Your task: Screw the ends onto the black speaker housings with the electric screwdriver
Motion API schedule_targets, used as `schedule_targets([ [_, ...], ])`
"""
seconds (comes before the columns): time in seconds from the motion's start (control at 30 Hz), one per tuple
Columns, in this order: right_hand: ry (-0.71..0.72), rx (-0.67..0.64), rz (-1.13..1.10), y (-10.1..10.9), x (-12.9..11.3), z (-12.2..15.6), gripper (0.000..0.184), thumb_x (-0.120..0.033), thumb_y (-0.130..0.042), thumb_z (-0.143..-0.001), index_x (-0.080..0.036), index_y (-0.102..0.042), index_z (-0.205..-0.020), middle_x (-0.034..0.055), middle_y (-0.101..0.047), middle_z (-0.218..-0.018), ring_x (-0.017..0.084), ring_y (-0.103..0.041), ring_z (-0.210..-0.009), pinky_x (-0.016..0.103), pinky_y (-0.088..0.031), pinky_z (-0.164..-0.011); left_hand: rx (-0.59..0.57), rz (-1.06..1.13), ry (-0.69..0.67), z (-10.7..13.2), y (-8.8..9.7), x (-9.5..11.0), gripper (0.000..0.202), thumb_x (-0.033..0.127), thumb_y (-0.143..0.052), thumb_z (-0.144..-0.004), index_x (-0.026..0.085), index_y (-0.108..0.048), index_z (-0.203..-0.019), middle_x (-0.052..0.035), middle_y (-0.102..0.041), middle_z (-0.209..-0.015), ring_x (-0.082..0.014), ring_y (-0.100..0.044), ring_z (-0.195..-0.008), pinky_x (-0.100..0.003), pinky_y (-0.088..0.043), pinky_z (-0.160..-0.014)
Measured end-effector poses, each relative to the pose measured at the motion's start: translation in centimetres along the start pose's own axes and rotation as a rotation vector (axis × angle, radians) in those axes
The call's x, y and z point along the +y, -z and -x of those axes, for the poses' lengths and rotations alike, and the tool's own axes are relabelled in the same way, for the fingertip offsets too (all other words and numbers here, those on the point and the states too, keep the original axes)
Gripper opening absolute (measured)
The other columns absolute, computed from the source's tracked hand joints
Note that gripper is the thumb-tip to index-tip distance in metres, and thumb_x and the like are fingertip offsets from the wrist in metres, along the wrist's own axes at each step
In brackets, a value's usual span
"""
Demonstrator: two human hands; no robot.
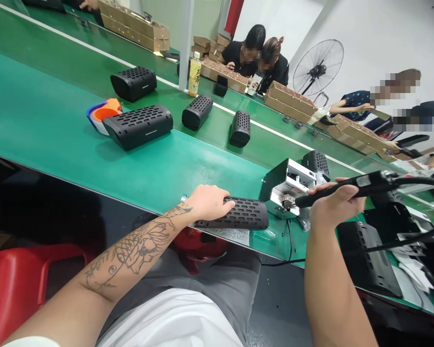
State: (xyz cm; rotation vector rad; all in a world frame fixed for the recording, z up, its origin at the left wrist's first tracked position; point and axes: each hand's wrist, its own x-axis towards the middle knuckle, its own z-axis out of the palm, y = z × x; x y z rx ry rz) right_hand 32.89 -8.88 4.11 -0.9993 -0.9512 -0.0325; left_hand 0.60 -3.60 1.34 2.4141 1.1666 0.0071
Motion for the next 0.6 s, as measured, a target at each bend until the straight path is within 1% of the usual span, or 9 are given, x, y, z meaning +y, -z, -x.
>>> schedule_targets([
  [0.1, -0.02, -0.092, -0.034, 0.8, 0.4, 1.1, 0.051, -0.075, -0.074, -0.105, -0.025, -0.075, -0.094, 0.0003, -0.067, -0.06, 0.019, -0.063, -0.05, 0.034, -0.055, -0.046, -0.032, 0.028, -0.035, 0.1, 0.6, -0.8, 0.059, 0.062, -0.045, -0.114, 0.033, -0.084, -0.147, -0.0103, -0.089, -0.142, -0.0365, -0.084, -0.126, -0.045, -0.064, -0.102],
  [0.17, -0.042, -0.151, -0.064, 0.9, -0.3, 1.6, 0.053, -0.077, -0.074, -0.104, -0.026, -0.074, -0.095, 0.0001, -0.068, -0.062, 0.019, -0.063, -0.049, 0.033, -0.054, -0.044, -0.078, 0.084, -0.071, 0.1, 1.0, -1.8, 0.058, 0.062, -0.049, -0.112, 0.035, -0.082, -0.152, -0.0071, -0.086, -0.149, -0.0345, -0.083, -0.131, -0.042, -0.064, -0.104],
  [0.23, -0.1, -0.144, -0.071, 0.5, -2.0, 2.1, 0.054, -0.08, -0.074, -0.102, -0.027, -0.076, -0.095, 0.0, -0.068, -0.061, 0.021, -0.063, -0.048, 0.034, -0.054, -0.042, -0.12, 0.157, -0.097, 0.2, 1.3, -2.8, 0.061, 0.064, -0.054, -0.11, 0.036, -0.079, -0.158, -0.0037, -0.084, -0.155, -0.0316, -0.081, -0.136, -0.038, -0.064, -0.107],
  [0.3, -0.17, -0.078, -0.084, -0.2, -4.6, 2.8, 0.058, -0.086, -0.072, -0.099, -0.029, -0.079, -0.097, -0.0011, -0.065, -0.059, 0.022, -0.061, -0.046, 0.037, -0.055, -0.042, -0.132, 0.213, -0.104, 0.2, 1.4, -3.6, 0.064, 0.065, -0.057, -0.108, 0.036, -0.077, -0.161, -0.0019, -0.082, -0.158, -0.0296, -0.079, -0.141, -0.035, -0.063, -0.111],
  [0.37, -0.225, -0.071, -0.144, -1.5, -7.6, 4.0, 0.064, -0.092, -0.069, -0.095, -0.03, -0.082, -0.101, -0.0023, -0.062, -0.057, 0.021, -0.058, -0.046, 0.038, -0.056, -0.043, -0.128, 0.239, -0.106, 0.1, 1.2, -4.0, 0.065, 0.065, -0.058, -0.108, 0.036, -0.076, -0.162, -0.0014, -0.081, -0.16, -0.0293, -0.078, -0.143, -0.035, -0.062, -0.113],
  [0.43, -0.278, -0.228, -0.253, -3.2, -10.3, 5.6, 0.068, -0.095, -0.073, -0.089, -0.03, -0.084, -0.108, -0.0019, -0.066, -0.061, 0.022, -0.059, -0.046, 0.039, -0.057, -0.046, -0.127, 0.249, -0.11, 0.0, 1.0, -4.0, 0.065, 0.065, -0.059, -0.107, 0.036, -0.076, -0.163, -0.0015, -0.081, -0.16, -0.0297, -0.078, -0.143, -0.035, -0.063, -0.113],
  [0.47, -0.302, -0.329, -0.319, -4.2, -11.4, 6.6, 0.07, -0.096, -0.077, -0.085, -0.03, -0.085, -0.11, -0.0016, -0.069, -0.063, 0.022, -0.06, -0.046, 0.04, -0.057, -0.046, -0.129, 0.252, -0.115, -0.1, 0.9, -4.0, 0.065, 0.065, -0.059, -0.107, 0.035, -0.076, -0.162, -0.0017, -0.081, -0.16, -0.0298, -0.079, -0.142, -0.035, -0.063, -0.112],
  [0.53, -0.34, -0.441, -0.425, -6.4, -12.7, 8.9, 0.071, -0.094, -0.083, -0.082, -0.031, -0.086, -0.114, -0.0013, -0.072, -0.065, 0.022, -0.063, -0.046, 0.041, -0.059, -0.047, -0.126, 0.256, -0.127, -0.2, 0.8, -3.9, 0.063, 0.064, -0.059, -0.107, 0.034, -0.078, -0.16, -0.0024, -0.081, -0.159, -0.0302, -0.079, -0.141, -0.036, -0.063, -0.112],
  [0.6, -0.369, -0.526, -0.519, -9.0, -13.4, 11.3, 0.068, -0.09, -0.09, -0.08, -0.032, -0.088, -0.115, -0.0009, -0.076, -0.066, 0.023, -0.065, -0.045, 0.041, -0.06, -0.046, -0.12, 0.257, -0.143, -0.3, 0.8, -3.9, 0.061, 0.062, -0.058, -0.108, 0.032, -0.081, -0.156, -0.0035, -0.083, -0.157, -0.0309, -0.08, -0.139, -0.038, -0.063, -0.112],
])
